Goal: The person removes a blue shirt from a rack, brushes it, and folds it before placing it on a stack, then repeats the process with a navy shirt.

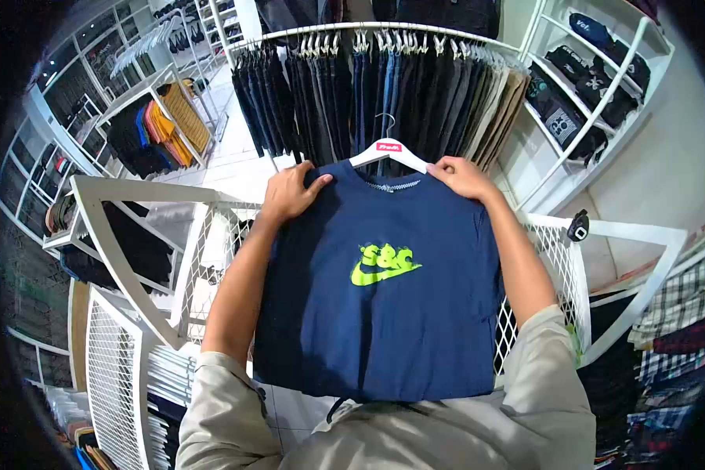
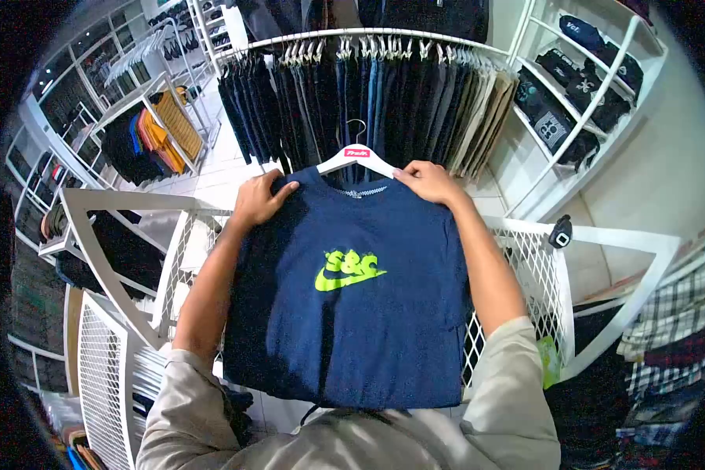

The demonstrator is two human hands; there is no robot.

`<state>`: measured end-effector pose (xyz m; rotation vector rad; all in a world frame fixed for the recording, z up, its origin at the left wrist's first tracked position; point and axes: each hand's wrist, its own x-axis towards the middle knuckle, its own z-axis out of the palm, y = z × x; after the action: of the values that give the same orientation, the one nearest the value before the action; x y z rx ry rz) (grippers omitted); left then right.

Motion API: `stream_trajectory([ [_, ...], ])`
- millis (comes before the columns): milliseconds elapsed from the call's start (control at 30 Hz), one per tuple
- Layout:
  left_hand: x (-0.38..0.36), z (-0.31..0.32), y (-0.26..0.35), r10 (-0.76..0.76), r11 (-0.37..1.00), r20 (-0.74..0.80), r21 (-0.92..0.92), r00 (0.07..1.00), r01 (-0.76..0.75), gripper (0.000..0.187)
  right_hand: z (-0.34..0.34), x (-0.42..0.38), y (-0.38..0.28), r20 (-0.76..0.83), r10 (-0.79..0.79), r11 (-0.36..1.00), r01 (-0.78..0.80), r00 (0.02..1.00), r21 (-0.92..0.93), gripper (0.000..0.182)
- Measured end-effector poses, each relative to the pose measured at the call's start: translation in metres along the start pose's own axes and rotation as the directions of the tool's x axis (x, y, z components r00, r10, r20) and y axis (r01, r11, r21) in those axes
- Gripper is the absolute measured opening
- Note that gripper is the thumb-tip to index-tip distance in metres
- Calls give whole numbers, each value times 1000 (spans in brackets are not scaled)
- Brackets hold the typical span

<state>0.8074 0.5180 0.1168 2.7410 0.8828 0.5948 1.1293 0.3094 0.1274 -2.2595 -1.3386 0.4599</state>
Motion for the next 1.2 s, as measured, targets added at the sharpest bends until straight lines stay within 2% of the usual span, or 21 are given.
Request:
stream_trajectory([
  [67, -1, 5, 0, -21, 1000, 7, -15, 1000, 21, 62, 19, 30, -2, 32, -48, 984, 41, 998, 172, 57],
  [200, 1, 10, 0, -58, 998, 13, -14, 998, 58, 61, 53, 88, -25, -61, -63, 960, 77, 996, 269, 69],
  [267, 1, 13, -2, -48, 998, 30, -25, 998, 49, 62, 69, 121, -28, -215, -65, 916, 144, 974, 374, 78],
  [300, 3, 10, 0, -55, 998, 36, -23, 998, 56, 62, 77, 138, -25, -188, -72, 877, 152, 980, 456, 79],
  [367, 4, 3, 5, -93, 995, 103, -25, 990, 96, 62, 65, 127, -48, -209, -60, 913, 138, 976, 384, 78],
  [400, 4, 3, 4, -95, 994, 87, -41, 992, 99, 64, 63, 126, -55, -243, 0, 952, 75, 970, 298, 74],
  [433, 5, 3, 3, -98, 994, 88, -43, 991, 103, 64, 65, 128, -53, -239, -1, 952, 74, 971, 297, 74],
  [500, 7, 0, 1, -136, 977, 93, -155, 986, 149, 65, 63, 125, -60, -224, 41, 868, 76, 974, 491, 72],
  [533, 10, 3, -6, -183, 948, 101, -244, 978, 203, 65, 60, 120, -63, -204, 29, 862, 79, 979, 501, 69],
  [567, 14, 5, -13, -185, 948, 99, -244, 978, 204, 65, 57, 116, -66, -204, 26, 862, 81, 979, 500, 69],
  [633, 22, 0, -17, -232, 840, 163, -464, 959, 282, 57, 51, 101, -75, -94, 14, 754, 51, 995, 654, 67],
  [667, 28, -6, -21, -177, 869, 286, -403, 942, 286, 47, 49, 94, -80, -78, -12, 745, 60, 997, 664, 67],
  [700, 30, -3, -24, -174, 869, 284, -407, 943, 283, 47, 52, 93, -81, -50, -40, 759, 63, 998, 648, 68],
  [767, 33, 7, -25, -130, 884, 107, -438, 986, 164, 39, 61, 83, -81, 41, -177, 742, 106, 983, 662, 69],
  [833, 36, 13, -28, -143, 897, 105, -406, 984, 174, 42, 67, 61, -91, 145, -242, 752, 91, 959, 652, 64],
  [900, 36, 16, -27, -145, 923, 56, -353, 988, 155, 40, 68, 46, -97, 223, -232, 846, 83, 947, 526, 65],
  [967, 33, 15, -24, -148, 915, 49, -372, 988, 156, 40, 63, 31, -103, 282, -202, 859, 31, 938, 511, 63],
  [1033, 32, 15, -24, -151, 908, 39, -389, 988, 154, 40, 59, 23, -105, 355, -104, 924, -42, 929, 381, 60],
  [1100, 33, 14, -26, -142, 906, 23, -401, 990, 139, 39, 68, 27, -92, 347, -123, 920, -25, 930, 391, 58],
  [1167, 32, 17, -29, -142, 906, 2, -402, 990, 131, 40, 73, 23, -84, 449, -131, 857, -126, 884, 499, 58],
  [1200, 31, 18, -29, -148, 905, -15, -405, 989, 130, 40, 68, 18, -88, 492, -166, 895, -78, 855, 439, 55],
])
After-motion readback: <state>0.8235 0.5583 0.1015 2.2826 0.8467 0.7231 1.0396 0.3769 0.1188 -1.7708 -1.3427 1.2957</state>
